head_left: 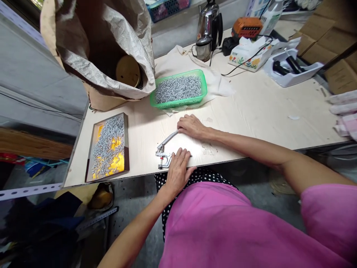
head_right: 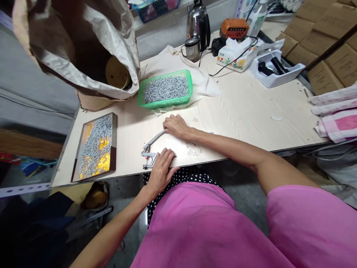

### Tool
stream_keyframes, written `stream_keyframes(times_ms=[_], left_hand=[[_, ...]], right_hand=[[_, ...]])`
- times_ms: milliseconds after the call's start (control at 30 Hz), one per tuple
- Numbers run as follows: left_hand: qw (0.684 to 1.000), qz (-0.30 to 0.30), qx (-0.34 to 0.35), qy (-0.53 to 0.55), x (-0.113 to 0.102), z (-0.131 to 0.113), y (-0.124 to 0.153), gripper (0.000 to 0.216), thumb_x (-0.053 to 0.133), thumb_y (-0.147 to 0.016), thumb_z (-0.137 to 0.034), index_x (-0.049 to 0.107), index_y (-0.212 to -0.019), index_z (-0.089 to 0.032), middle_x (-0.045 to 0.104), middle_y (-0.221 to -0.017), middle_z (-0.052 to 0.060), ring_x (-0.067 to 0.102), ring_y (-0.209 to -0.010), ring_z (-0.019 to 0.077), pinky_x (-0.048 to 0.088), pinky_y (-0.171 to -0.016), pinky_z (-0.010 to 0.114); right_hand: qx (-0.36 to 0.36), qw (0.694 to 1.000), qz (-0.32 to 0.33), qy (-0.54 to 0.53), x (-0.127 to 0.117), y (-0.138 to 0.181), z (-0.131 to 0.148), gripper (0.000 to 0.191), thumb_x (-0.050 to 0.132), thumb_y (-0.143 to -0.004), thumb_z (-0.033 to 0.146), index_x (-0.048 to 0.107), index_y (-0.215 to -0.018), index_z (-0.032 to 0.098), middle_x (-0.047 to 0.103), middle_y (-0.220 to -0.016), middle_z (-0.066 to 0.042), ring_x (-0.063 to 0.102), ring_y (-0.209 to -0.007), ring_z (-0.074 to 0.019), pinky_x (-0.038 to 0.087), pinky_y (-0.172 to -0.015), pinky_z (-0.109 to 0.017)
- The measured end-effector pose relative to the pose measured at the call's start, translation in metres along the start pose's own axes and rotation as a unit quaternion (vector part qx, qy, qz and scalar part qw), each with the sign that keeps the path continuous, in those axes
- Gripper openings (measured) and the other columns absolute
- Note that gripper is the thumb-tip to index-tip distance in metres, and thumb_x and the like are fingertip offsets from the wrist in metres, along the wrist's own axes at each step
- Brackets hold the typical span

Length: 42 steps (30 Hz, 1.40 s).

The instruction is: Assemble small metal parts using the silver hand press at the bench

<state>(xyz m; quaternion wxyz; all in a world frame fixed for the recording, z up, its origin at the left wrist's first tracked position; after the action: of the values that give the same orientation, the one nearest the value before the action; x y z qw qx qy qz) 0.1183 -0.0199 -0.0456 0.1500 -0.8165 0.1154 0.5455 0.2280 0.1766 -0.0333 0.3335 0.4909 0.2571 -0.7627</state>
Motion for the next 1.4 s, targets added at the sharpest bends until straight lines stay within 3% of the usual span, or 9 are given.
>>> stream_keyframes(times_ms=[133, 367, 567, 667, 767, 933, 1067, 1200, 1400], left_hand=[[1.0, -0.001, -0.007, 0.019, -0.002, 0.002, -0.002, 0.059, 0.057, -0.104, -0.041, 0.044, -0.157, -0.02, 0.053, -0.158, 0.02, 0.037, -0.156, 0.0357, 0.031, -0.126, 0.065], [1.0, 0.004, -0.016, 0.019, 0.009, 0.007, 0.002, 0.054, 0.062, -0.1, -0.049, 0.064, -0.135, -0.008, 0.07, -0.133, 0.026, 0.064, -0.131, 0.04, 0.052, -0.111, 0.057], [0.998, -0.045, 0.032, 0.012, -0.01, -0.012, 0.02, 0.035, 0.061, -0.103, -0.042, 0.069, -0.124, -0.014, 0.077, -0.117, 0.014, 0.074, -0.111, 0.028, 0.061, -0.097, 0.041], [0.986, -0.153, 0.062, -0.034, -0.046, 0.002, 0.042, 0.022, 0.057, -0.105, -0.025, 0.071, -0.119, -0.017, 0.076, -0.118, 0.012, 0.07, -0.115, 0.0244, 0.058, -0.101, 0.038], [0.963, -0.221, -0.086, -0.128, -0.095, 0.06, 0.068, 0.023, 0.053, -0.103, -0.017, 0.075, -0.112, -0.02, 0.076, -0.104, 0.01, 0.069, -0.098, 0.0225, 0.058, -0.088, 0.035], [0.891, -0.089, -0.368, -0.251, -0.152, 0.167, 0.094, 0.024, 0.058, -0.1, -0.024, 0.081, -0.098, -0.019, 0.074, -0.102, 0.013, 0.062, -0.104, 0.0312, 0.052, -0.089, 0.041], [0.876, 0.028, -0.409, -0.254, -0.156, 0.198, 0.091, 0.026, 0.056, -0.098, -0.02, 0.082, -0.097, -0.018, 0.075, -0.107, 0.014, 0.062, -0.112, 0.032, 0.051, -0.091, 0.039], [0.887, 0.067, -0.388, -0.24, -0.151, 0.209, 0.086, 0.028, 0.055, -0.097, -0.023, 0.081, -0.098, -0.015, 0.075, -0.107, 0.017, 0.064, -0.113, 0.0327, 0.052, -0.09, 0.039], [0.911, -0.083, -0.371, -0.157, -0.161, 0.196, 0.083, 0.022, 0.058, -0.089, -0.029, 0.077, -0.085, -0.018, 0.078, -0.094, 0.013, 0.069, -0.097, 0.0295, 0.052, -0.089, 0.039]], right_hand=[[0.008, 0.999, 0.007, 0.046, -0.015, -0.019, 0.022, 0.019, 0.062, -0.1, 0.023, 0.072, -0.114, 0.017, 0.07, -0.119, -0.013, 0.051, -0.114, -0.0302, 0.029, -0.09, -0.041], [-0.333, 0.937, 0.075, 0.071, 0.025, -0.01, 0.124, 0.012, 0.066, -0.099, 0.022, 0.076, -0.091, 0.023, 0.066, -0.111, -0.009, 0.048, -0.105, -0.0267, 0.031, -0.079, -0.038], [-0.359, 0.932, 0.046, -0.011, 0.055, -0.025, 0.141, 0.012, 0.064, -0.1, 0.018, 0.069, -0.089, 0.017, 0.068, -0.097, -0.008, 0.054, -0.096, -0.0229, 0.038, -0.079, -0.037], [-0.323, 0.935, -0.044, -0.141, 0.024, -0.029, 0.133, 0.012, 0.056, -0.104, 0.019, 0.067, -0.1, 0.016, 0.07, -0.094, -0.007, 0.059, -0.09, -0.0198, 0.045, -0.08, -0.035], [-0.246, 0.925, -0.192, -0.217, -0.037, -0.031, 0.101, 0.019, 0.049, -0.106, 0.026, 0.067, -0.107, 0.019, 0.071, -0.098, -0.007, 0.062, -0.085, -0.02, 0.052, -0.077, -0.038], [-0.054, 0.934, -0.342, -0.094, -0.124, -0.044, -0.003, 0.027, 0.047, -0.107, 0.047, 0.069, -0.117, 0.035, 0.072, -0.107, -0.007, 0.064, -0.099, -0.0307, 0.052, -0.088, -0.054], [0.012, 0.958, -0.287, -0.009, -0.121, -0.043, -0.051, 0.049, 0.046, -0.099, 0.074, 0.066, -0.129, 0.041, 0.069, -0.118, -0.007, 0.063, -0.107, -0.0361, 0.055, -0.087, -0.059], [-0.009, 0.985, -0.164, -0.046, -0.07, -0.01, -0.023, 0.055, 0.039, -0.105, 0.066, 0.073, -0.116, 0.023, 0.07, -0.11, -0.014, 0.066, -0.088, -0.0283, 0.057, -0.075, -0.046], [-0.125, 0.983, 0.06, -0.124, 0.002, 0.048, 0.055, 0.033, 0.051, -0.107, 0.043, 0.071, -0.109, 0.018, 0.069, -0.105, -0.012, 0.066, -0.09, -0.022, 0.051, -0.077, -0.034]])
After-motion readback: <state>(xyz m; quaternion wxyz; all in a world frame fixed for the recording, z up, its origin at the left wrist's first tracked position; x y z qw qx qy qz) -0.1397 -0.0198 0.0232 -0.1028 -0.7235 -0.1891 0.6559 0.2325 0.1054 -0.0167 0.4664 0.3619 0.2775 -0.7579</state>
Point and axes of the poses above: each hand's wrist, its own y-axis away from the middle knuckle, its own x-axis out of the palm, z = x × y, the point moved 3 cm from there along -y, towards the middle knuckle
